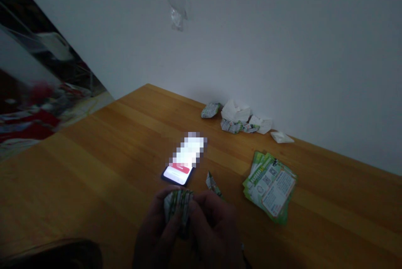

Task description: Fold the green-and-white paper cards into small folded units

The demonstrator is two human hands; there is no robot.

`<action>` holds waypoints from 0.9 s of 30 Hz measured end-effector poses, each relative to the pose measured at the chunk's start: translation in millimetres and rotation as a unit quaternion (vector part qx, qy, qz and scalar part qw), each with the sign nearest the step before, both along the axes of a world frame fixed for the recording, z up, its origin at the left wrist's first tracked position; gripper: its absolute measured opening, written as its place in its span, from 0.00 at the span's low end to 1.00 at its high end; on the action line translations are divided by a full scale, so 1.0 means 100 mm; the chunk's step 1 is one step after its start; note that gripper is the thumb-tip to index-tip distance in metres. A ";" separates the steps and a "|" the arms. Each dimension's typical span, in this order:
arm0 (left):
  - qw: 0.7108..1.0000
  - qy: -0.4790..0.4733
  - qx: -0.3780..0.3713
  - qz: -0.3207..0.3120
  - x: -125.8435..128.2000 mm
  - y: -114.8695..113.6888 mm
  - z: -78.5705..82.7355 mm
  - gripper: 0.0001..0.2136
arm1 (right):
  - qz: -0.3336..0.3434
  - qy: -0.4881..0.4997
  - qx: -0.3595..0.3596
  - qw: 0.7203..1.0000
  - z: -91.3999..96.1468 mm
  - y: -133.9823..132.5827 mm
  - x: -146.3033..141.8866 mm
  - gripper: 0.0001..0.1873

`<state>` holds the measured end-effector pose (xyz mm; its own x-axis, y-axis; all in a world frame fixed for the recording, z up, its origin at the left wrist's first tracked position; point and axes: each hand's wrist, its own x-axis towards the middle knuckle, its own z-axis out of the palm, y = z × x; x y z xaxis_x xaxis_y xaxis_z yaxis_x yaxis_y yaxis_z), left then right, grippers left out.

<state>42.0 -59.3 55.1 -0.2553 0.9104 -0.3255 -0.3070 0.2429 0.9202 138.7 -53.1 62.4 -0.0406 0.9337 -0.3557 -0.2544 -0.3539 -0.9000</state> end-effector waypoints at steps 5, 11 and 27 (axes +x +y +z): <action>0.998 -0.042 0.023 0.029 -0.06 0.14 -0.08 0.17 | -0.028 -0.079 0.035 0.996 -0.04 0.17 0.16 0.17; 0.995 -0.078 0.029 0.057 -0.18 0.27 -0.07 0.21 | -0.057 -0.334 0.165 0.926 0.07 0.52 0.69 0.13; 0.997 0.024 0.072 -0.028 -0.14 0.17 -0.15 0.16 | 0.118 -0.402 0.220 0.881 0.13 0.44 0.56 0.17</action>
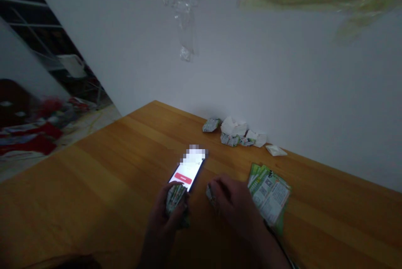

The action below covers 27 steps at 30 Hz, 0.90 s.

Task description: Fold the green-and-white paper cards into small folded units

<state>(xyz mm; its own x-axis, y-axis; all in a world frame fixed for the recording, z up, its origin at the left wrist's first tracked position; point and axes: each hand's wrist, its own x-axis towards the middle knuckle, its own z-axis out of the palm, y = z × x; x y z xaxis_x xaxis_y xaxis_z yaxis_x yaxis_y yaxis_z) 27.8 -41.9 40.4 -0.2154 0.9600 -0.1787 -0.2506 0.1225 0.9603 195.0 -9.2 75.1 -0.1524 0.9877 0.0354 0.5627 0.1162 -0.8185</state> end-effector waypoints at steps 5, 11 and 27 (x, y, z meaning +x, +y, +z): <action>0.997 -0.017 0.061 -0.034 0.06 -0.10 -0.05 0.24 | 0.038 0.158 -0.057 0.985 -0.07 -0.22 -0.34 0.15; 0.996 0.003 0.043 -0.074 0.01 -0.13 -0.06 0.20 | -0.002 0.171 -0.027 0.985 -0.22 -0.30 -0.41 0.12; 0.997 0.049 0.042 0.046 -0.15 0.08 -0.09 0.26 | 0.030 0.123 0.075 0.989 -0.24 -0.16 -0.52 0.10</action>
<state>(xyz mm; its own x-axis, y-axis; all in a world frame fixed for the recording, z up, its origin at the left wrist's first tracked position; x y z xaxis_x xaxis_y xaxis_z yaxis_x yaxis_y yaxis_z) 13.3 -34.3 31.8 -0.3150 0.9464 -0.0716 -0.1613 0.0210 0.9867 143.1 -24.9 51.4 -0.1792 0.9581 0.2233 0.3373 0.2730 -0.9009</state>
